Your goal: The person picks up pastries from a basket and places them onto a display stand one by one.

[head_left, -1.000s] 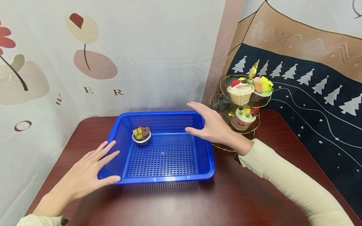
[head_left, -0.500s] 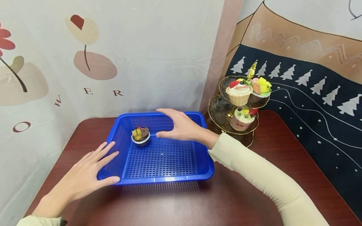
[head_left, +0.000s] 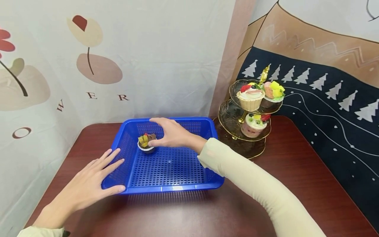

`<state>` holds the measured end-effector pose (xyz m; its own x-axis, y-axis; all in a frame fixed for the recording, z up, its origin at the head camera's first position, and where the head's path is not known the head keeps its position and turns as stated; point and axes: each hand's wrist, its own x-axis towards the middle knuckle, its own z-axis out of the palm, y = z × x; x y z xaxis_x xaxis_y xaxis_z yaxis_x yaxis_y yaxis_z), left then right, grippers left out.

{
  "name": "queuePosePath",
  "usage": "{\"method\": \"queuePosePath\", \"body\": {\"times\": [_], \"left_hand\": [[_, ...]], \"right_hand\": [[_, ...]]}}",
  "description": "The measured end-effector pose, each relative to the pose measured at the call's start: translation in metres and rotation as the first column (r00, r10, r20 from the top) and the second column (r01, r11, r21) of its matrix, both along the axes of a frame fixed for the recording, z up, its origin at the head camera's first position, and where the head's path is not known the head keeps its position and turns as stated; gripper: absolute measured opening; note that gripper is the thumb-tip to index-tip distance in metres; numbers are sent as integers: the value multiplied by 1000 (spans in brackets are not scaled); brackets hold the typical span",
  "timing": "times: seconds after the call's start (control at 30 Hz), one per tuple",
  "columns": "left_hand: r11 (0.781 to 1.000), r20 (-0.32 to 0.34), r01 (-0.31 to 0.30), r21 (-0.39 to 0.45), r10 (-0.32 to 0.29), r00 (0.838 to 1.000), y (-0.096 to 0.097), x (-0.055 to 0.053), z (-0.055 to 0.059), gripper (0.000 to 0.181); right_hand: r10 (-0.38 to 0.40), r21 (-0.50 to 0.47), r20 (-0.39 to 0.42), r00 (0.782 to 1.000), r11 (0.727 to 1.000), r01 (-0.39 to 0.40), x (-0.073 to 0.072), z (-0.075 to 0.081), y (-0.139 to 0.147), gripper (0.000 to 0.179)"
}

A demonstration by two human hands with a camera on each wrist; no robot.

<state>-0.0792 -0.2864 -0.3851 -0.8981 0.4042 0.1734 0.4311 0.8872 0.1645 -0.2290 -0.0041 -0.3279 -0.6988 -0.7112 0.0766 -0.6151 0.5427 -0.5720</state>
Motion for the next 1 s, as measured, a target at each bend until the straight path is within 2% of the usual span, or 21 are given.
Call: {"method": "queuePosePath", "body": {"times": [0.1, 0.33, 0.57, 0.7, 0.9, 1.0], "left_hand": [[1000, 9, -3, 5, 3, 1000, -1, 0, -1, 77], [1000, 26, -11, 11, 10, 1000, 0, 0, 0, 77], [1000, 28, -14, 16, 14, 1000, 0, 1, 0, 78], [1000, 22, -14, 16, 14, 1000, 1, 0, 1, 78], [1000, 18, -15, 15, 15, 1000, 0, -1, -1, 78], [1000, 16, -16, 15, 16, 1000, 0, 0, -2, 79]], "right_hand": [[1, 36, -2, 1000, 999, -1, -2, -8, -11, 81], [-12, 78, 69, 998, 997, 7, -7, -28, -31, 85], [-5, 104, 38, 999, 995, 1, -17, -40, -44, 88], [-14, 110, 52, 999, 994, 8, -21, -47, -48, 86], [-2, 114, 86, 996, 993, -8, -22, -58, -55, 83], [-12, 105, 75, 997, 994, 4, -21, -61, -60, 81]]}}
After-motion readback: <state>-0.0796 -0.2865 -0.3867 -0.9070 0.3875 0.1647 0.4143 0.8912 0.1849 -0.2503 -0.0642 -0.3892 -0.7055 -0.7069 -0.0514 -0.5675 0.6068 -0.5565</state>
